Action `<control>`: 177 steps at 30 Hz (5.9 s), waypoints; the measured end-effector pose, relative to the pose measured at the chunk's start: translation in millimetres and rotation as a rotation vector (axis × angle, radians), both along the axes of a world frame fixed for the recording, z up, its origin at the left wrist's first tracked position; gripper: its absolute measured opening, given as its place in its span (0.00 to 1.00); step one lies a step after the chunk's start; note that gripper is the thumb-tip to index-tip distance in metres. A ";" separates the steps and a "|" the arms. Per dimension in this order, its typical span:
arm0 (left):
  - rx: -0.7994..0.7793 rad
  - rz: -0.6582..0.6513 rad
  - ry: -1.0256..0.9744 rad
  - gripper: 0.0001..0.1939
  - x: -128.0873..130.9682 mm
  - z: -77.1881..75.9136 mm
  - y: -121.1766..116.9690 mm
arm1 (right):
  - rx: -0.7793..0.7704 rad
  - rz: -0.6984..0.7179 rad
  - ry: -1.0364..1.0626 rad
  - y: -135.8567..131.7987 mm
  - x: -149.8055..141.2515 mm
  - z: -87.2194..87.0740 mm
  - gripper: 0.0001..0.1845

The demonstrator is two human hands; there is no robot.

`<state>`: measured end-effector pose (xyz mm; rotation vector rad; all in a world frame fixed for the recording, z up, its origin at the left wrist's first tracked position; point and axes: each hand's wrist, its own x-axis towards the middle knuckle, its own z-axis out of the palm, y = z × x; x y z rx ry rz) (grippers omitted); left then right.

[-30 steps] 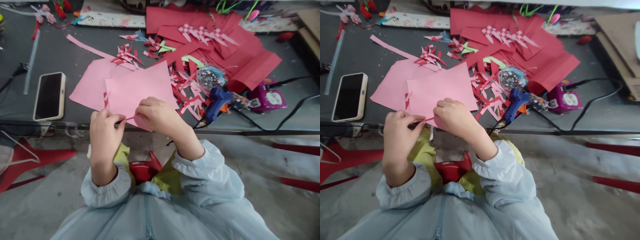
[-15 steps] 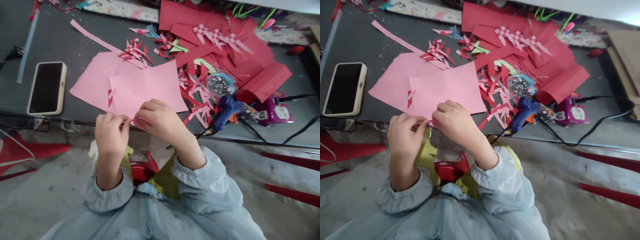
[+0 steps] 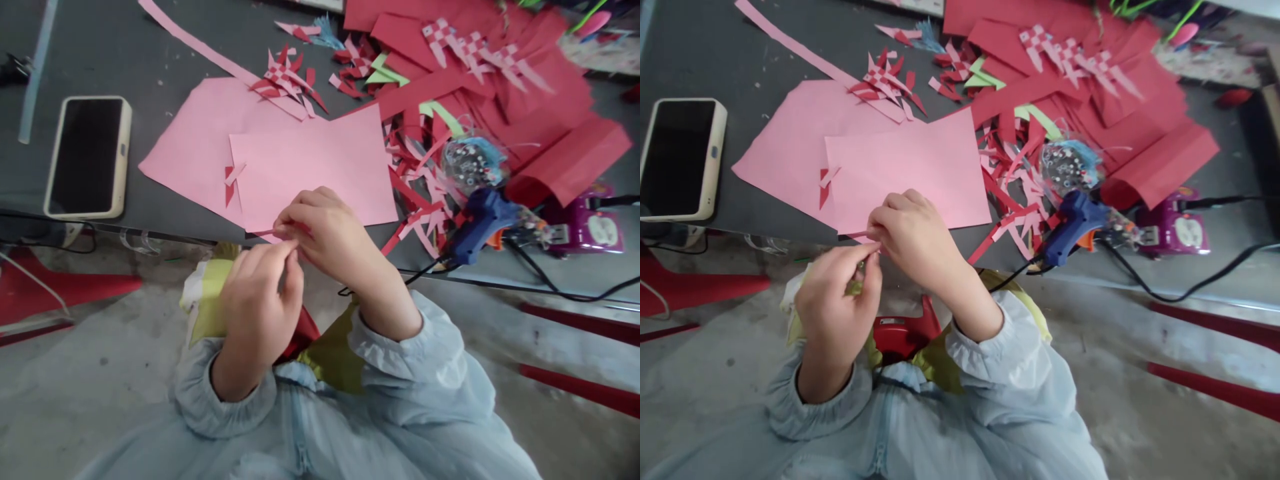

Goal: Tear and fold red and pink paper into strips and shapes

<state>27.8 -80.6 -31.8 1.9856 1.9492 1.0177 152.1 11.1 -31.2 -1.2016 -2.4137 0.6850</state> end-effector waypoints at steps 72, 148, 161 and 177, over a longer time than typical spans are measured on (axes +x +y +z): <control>-0.144 0.001 -0.190 0.15 -36.0 -1.4 -14.3 | -0.108 -0.106 -0.249 4.7 -4.5 32.7 0.10; -0.128 -0.054 -0.009 0.20 -24.5 -1.4 -15.7 | -0.031 -0.147 -0.340 2.7 -7.1 25.4 0.12; -0.203 -0.102 0.088 0.26 -22.4 -2.6 -14.3 | -0.166 -0.182 -0.223 8.7 26.9 37.3 0.07; -0.225 -0.087 0.100 0.28 -18.5 -3.2 -12.8 | -0.272 -0.275 -0.326 15.2 23.0 38.7 0.12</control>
